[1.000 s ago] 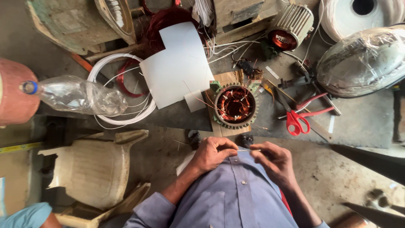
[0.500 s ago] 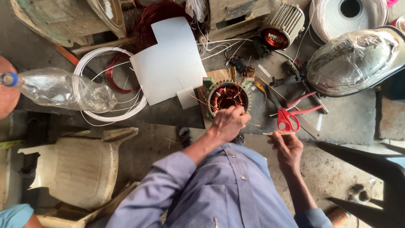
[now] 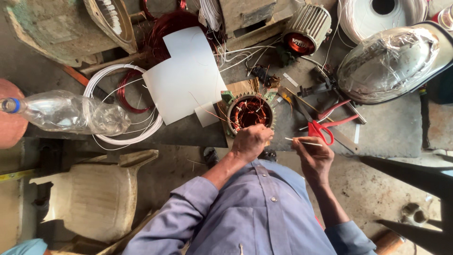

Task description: The person works on a motor stator set on the floor, cutting and trimming copper wire ends with scissors and pliers and pressing the wire ends into the stator slots by hand. They continue routing and adjusting the copper windings around the stator throughout the clip.

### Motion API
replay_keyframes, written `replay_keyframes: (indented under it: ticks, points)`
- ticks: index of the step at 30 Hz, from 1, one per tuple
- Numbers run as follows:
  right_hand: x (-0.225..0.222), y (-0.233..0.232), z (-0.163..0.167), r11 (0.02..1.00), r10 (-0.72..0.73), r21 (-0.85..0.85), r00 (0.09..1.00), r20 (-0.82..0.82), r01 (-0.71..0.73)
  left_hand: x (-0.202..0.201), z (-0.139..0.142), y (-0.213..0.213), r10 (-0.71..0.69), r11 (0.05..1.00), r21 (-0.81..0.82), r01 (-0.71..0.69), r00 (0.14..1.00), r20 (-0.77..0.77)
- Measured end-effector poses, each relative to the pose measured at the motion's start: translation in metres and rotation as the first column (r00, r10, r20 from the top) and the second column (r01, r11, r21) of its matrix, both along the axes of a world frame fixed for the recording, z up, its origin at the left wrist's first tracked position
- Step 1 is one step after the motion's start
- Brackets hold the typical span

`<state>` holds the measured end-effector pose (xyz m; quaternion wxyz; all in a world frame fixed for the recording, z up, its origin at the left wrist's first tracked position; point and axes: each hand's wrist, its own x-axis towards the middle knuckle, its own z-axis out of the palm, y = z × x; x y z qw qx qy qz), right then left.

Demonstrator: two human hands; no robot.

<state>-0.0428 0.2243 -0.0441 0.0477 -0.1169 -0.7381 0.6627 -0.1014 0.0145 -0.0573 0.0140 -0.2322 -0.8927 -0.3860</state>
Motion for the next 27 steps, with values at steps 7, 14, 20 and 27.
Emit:
replay_keyframes:
  ticks: [7,14,20,27]
  points:
    - [-0.010,-0.002,0.002,0.997,0.062,0.038,0.997,-0.056,-0.060,0.002,0.003,0.001,0.009,0.999,0.049,-0.009,1.000,-0.003]
    - [-0.012,-0.002,0.004,0.995,0.088,0.053,0.992,-0.092,-0.083,0.001,0.005,0.002,0.013,0.998,0.068,-0.014,1.000,0.015]
    - [-0.014,-0.003,0.002,0.996,0.089,0.031,0.994,-0.067,-0.087,0.000,0.008,0.003,0.006,0.999,0.051,-0.008,0.999,0.036]
    - [-0.017,-0.003,0.000,0.996,0.083,0.040,0.996,-0.041,-0.081,0.000,0.011,0.001,-0.004,0.999,0.048,0.004,1.000,0.008]
